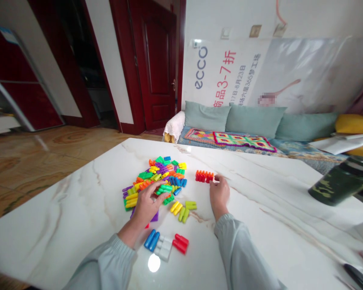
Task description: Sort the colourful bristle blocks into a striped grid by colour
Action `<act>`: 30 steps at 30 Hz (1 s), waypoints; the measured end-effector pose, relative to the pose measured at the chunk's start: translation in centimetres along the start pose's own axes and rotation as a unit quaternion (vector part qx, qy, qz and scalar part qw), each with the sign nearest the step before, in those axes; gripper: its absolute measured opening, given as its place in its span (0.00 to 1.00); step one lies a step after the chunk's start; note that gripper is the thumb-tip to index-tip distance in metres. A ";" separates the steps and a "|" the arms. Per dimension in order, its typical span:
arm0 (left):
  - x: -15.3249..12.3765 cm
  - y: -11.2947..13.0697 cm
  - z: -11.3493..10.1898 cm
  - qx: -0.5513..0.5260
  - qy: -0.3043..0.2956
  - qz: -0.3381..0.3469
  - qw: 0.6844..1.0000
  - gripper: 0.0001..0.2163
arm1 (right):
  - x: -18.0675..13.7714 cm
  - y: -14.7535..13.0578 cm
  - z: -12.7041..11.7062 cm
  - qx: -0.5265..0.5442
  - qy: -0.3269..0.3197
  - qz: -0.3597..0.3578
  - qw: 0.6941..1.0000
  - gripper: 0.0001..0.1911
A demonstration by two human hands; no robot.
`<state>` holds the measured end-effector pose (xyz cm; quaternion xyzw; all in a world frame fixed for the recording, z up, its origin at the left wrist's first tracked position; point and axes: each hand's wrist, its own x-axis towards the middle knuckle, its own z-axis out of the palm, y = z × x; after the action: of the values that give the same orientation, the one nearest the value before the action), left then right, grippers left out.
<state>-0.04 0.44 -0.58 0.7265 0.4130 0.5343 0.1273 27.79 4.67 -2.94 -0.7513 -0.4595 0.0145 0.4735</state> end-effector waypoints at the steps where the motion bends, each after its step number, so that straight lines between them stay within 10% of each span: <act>1: 0.0 0.0 0.0 -0.008 -0.001 -0.013 1.000 0.13 | -0.4 -0.4 -0.2 0.012 0.015 -0.001 1.000 0.17; 5: 0.2 0.1 -0.1 -0.023 -0.003 -0.044 0.999 0.13 | -3.5 -3.7 -0.6 0.161 0.038 -0.052 0.985 0.15; 11: 0.2 0.1 -0.3 0.018 -0.010 -0.013 1.000 0.12 | -9.3 -8.5 -0.6 0.267 -0.169 -0.190 0.929 0.13; 23: -0.2 0.0 0.0 0.074 -0.065 0.094 0.991 0.14 | -10.3 -7.7 0.2 0.255 -0.182 -0.278 0.908 0.09; 30: -0.1 -0.3 0.0 0.102 -0.029 0.109 0.988 0.10 | -6.7 -5.1 -0.7 0.213 0.030 -0.129 0.968 0.13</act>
<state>-0.20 0.59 -0.81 0.7916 0.3795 0.4790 0.0056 20.73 0.14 -1.63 -0.5672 -0.5244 0.0281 0.6344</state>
